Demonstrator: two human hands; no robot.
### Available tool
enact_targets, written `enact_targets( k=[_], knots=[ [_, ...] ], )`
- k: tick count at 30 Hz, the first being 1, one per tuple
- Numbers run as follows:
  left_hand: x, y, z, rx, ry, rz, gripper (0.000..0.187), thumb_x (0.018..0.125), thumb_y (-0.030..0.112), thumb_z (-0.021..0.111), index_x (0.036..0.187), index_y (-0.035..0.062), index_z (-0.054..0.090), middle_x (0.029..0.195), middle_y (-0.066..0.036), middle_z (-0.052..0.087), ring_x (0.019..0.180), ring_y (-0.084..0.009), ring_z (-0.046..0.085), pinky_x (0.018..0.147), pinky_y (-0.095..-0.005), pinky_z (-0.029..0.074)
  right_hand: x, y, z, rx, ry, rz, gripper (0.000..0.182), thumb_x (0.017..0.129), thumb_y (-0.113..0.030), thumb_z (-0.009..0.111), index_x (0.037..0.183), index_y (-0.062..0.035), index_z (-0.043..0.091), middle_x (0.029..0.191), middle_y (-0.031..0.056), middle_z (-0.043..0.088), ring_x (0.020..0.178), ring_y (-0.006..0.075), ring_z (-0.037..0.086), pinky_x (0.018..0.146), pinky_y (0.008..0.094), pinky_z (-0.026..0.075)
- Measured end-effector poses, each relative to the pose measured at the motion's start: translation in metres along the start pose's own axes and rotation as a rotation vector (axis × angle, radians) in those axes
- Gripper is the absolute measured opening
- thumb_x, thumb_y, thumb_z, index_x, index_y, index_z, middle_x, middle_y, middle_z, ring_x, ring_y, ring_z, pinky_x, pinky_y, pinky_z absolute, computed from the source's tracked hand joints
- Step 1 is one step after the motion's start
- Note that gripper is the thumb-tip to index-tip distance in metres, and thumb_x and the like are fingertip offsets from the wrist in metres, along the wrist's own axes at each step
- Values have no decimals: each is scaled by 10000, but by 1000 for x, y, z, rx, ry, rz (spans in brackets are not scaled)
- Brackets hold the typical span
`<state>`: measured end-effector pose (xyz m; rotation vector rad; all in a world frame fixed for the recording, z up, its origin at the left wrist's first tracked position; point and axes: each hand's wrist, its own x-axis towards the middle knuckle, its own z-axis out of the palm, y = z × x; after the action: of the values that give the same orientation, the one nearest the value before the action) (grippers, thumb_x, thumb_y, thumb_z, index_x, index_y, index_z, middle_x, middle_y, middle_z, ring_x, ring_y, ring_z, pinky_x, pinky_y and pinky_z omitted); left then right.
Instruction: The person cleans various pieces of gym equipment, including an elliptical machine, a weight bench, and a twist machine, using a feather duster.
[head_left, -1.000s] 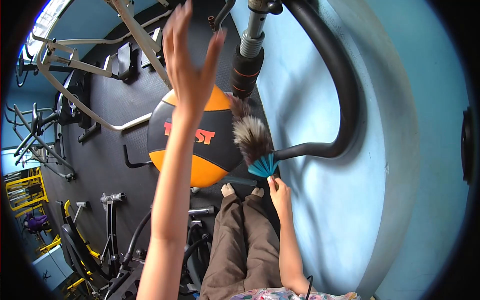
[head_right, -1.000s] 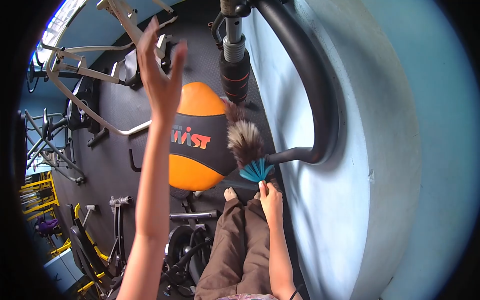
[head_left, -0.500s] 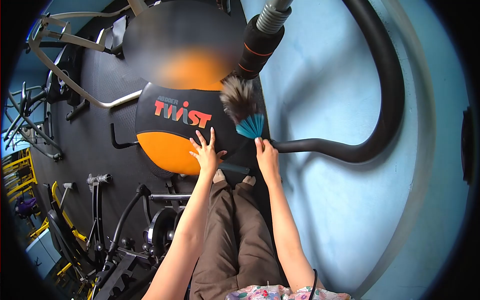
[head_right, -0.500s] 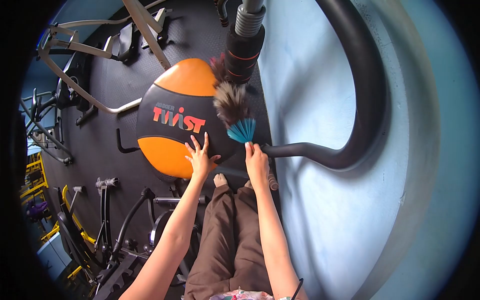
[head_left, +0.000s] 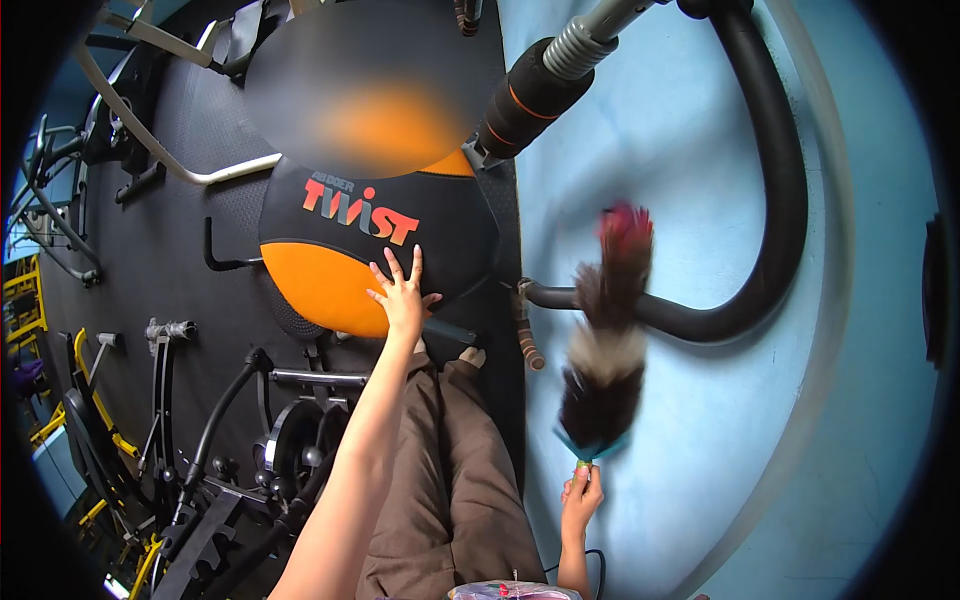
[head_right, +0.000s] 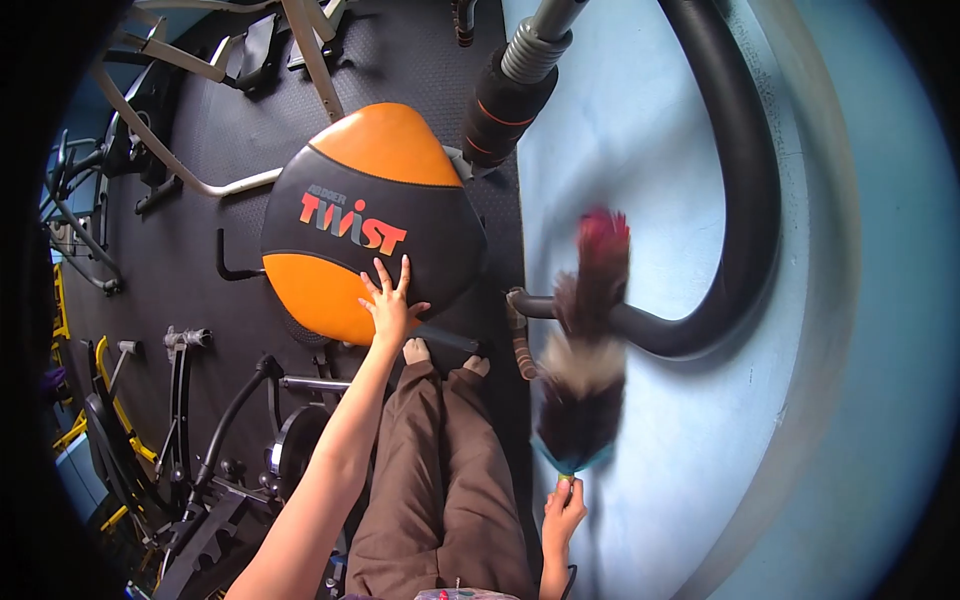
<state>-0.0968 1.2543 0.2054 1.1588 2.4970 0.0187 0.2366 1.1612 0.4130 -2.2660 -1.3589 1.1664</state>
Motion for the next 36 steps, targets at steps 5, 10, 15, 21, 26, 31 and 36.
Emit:
enact_targets(
  k=[5, 10, 15, 21, 26, 31, 36],
  knots=[
    [-14, 43, -5, -273, 68, 394, 899, 667, 282, 754, 1399, 138, 253, 1447, -257, 127, 1303, -451, 207, 1018, -561, 243, 10, 0, 8, -73, -114, 11, 270, 939, -270, 475, 831, -26, 513, 512, 16, 453, 412, 56, 411, 369, 207, 311],
    [-42, 132, 23, -826, 41, 630, 665, 735, 132, 676, 1305, 2, 357, 1349, -258, 340, 1269, -363, 333, 1063, -436, 267, -20, -13, -7, 223, 67, 32, 300, 955, -300, 440, 797, -44, 449, 537, 3, 390, 429, 53, 376, 363, 187, 277],
    [-41, 168, 36, -1029, 101, 453, 473, 661, 14, 648, 1099, -17, 474, 1098, -202, 477, 1047, -367, 463, 960, -419, 352, -16, 1, -20, -13, -55, 124, 298, 944, -284, 462, 810, -19, 491, 503, 12, 451, 416, 72, 428, 379, 223, 319],
    [-13, 161, 30, -1009, -61, 597, 205, 649, 30, 630, 812, 50, 507, 787, -119, 571, 802, -317, 539, 761, -410, 422, -34, 12, -29, 180, 125, -49, 270, 955, -267, 431, 835, -26, 451, 544, 16, 436, 447, 67, 401, 385, 203, 298],
    [-19, 165, 42, -1200, 5, 490, 173, 643, 48, 616, 789, 46, 524, 760, -114, 566, 758, -316, 542, 693, -398, 421, -16, 10, -20, 48, -47, 129, 257, 948, -263, 449, 851, -29, 491, 535, 19, 441, 430, 73, 403, 390, 209, 307],
    [-18, 156, 24, -1028, -120, 547, 329, 632, -22, 588, 956, 28, 551, 869, -153, 582, 902, -326, 562, 809, -397, 435, -24, 20, -18, 8, 47, -45, 250, 942, -255, 466, 849, -27, 505, 509, 28, 453, 425, 84, 438, 391, 234, 328],
    [-36, 151, 4, -1407, 42, 524, 546, 639, -37, 554, 1170, -5, 434, 1140, -179, 498, 1112, -347, 472, 955, -388, 382, -25, 40, -29, -293, -115, 20, 272, 933, -268, 478, 834, -21, 534, 498, 51, 494, 424, 102, 477, 392, 273, 342]
  ],
)
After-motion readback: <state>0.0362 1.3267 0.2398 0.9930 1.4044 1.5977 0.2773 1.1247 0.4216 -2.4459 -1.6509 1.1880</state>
